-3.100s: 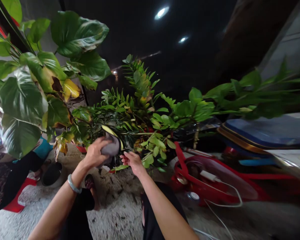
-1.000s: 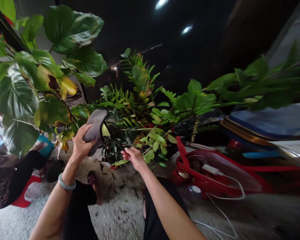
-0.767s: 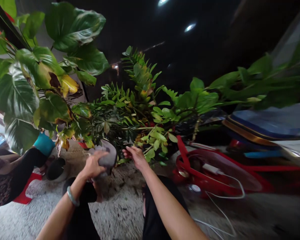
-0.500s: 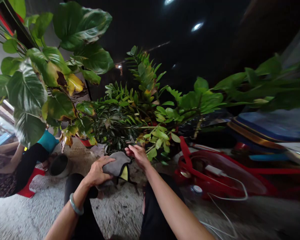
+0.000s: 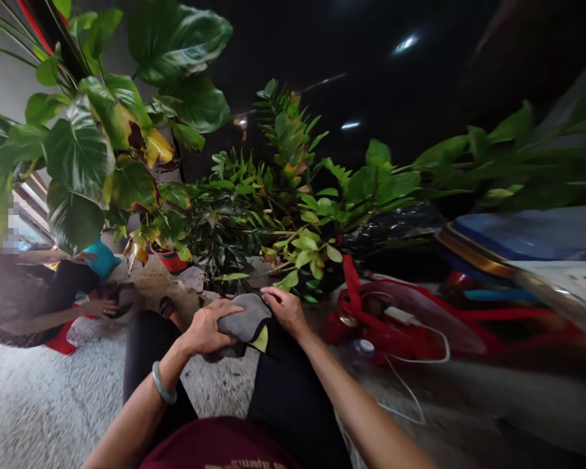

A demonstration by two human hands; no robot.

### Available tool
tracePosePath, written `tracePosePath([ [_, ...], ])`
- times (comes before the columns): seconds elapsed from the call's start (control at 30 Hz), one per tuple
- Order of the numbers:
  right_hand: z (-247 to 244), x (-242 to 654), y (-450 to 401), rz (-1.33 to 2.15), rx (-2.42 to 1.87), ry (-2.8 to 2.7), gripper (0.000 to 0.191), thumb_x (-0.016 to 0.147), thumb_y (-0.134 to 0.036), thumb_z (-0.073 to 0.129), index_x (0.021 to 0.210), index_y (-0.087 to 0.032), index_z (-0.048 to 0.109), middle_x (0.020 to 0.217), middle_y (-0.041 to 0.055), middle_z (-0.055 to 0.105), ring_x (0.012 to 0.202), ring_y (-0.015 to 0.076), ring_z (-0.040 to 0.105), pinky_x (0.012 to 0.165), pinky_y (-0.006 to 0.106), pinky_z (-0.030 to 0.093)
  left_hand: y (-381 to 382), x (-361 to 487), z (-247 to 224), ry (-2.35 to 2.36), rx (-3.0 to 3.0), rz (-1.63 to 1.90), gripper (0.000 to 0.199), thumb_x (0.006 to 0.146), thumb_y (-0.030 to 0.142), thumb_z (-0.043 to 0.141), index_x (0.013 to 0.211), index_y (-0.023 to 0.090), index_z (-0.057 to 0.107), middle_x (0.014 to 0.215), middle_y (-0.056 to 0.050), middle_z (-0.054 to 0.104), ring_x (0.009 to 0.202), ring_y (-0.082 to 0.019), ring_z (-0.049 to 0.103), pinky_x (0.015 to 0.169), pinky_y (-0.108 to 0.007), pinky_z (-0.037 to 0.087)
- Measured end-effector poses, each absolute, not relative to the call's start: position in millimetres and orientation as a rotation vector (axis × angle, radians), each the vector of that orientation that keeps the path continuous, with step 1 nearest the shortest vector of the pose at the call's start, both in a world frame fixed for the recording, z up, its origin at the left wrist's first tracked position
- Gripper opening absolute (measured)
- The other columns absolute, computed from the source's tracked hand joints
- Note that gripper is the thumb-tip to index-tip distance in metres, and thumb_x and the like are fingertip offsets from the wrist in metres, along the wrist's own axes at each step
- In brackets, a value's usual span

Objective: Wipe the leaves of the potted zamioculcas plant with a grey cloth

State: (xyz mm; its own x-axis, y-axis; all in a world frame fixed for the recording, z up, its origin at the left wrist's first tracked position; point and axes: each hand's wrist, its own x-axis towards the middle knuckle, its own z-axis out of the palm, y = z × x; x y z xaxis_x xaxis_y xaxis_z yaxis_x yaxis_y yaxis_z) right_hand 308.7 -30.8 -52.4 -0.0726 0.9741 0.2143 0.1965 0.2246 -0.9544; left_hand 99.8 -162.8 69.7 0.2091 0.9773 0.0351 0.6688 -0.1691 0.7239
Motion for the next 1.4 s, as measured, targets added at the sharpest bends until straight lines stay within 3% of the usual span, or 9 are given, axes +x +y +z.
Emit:
tracePosePath([
  [0.17,-61.7,317.1,-43.6,0.86,-1.242,-1.518,0.02,0.075,-0.038,0.062,0.081,-0.028,0.079,0.088,0.0076,0.081,0.082,0.0284,0.073,0.079,0.039,0.054,-166.7,100.7,71.0,1.532,1.911,0.693,0.07,0.063,0.009,0.084,0.129,0.028,0.072,0.143,-0.007,0.064,0.13,-0.029,0.06,0.113,-0.04,0.046],
  [0.6,-71.9,335.3,-40.1,0.724,-1.334,-1.61,0.031,0.078,-0.04,0.055,0.086,-0.023,0.08,0.088,0.0107,0.082,0.08,0.0287,0.074,0.079,0.039,0.054,-174.5,109.8,57.4,1.448,1.954,0.656,0.07,0.064,0.012,0.083,0.131,0.03,0.071,0.139,-0.006,0.065,0.126,-0.028,0.063,0.111,-0.039,0.048],
  [0.87,-73.3,334.7,-37.9,0.734,-1.338,-1.609,0.033,0.077,-0.041,0.054,0.086,-0.022,0.079,0.085,0.011,0.081,0.074,0.0279,0.073,0.075,0.038,0.054,-176.2,110.5,56.0,1.444,1.977,0.67,0.069,0.065,0.011,0.083,0.132,0.026,0.071,0.139,-0.009,0.064,0.125,-0.029,0.064,0.11,-0.039,0.049],
  [1.1,-73.8,333.8,-38.2,0.731,-1.322,-1.584,0.032,0.077,-0.04,0.054,0.086,-0.022,0.079,0.085,0.0099,0.081,0.073,0.0259,0.072,0.071,0.035,0.053,-161.5,108.3,80.7,1.442,2.01,0.66,0.071,0.063,0.01,0.083,0.131,0.029,0.071,0.142,-0.006,0.064,0.127,-0.03,0.062,0.11,-0.041,0.049],
  [1.4,-68.7,336.5,-39.7,0.685,-1.402,-1.568,0.034,0.076,-0.04,0.051,0.083,-0.022,0.079,0.083,0.0095,0.081,0.07,0.0251,0.071,0.071,0.035,0.053,-128.1,83.5,125.8,1.501,2.034,0.992,0.069,0.063,0.008,0.082,0.13,0.025,0.072,0.138,-0.009,0.066,0.132,-0.03,0.059,0.118,-0.045,0.042],
])
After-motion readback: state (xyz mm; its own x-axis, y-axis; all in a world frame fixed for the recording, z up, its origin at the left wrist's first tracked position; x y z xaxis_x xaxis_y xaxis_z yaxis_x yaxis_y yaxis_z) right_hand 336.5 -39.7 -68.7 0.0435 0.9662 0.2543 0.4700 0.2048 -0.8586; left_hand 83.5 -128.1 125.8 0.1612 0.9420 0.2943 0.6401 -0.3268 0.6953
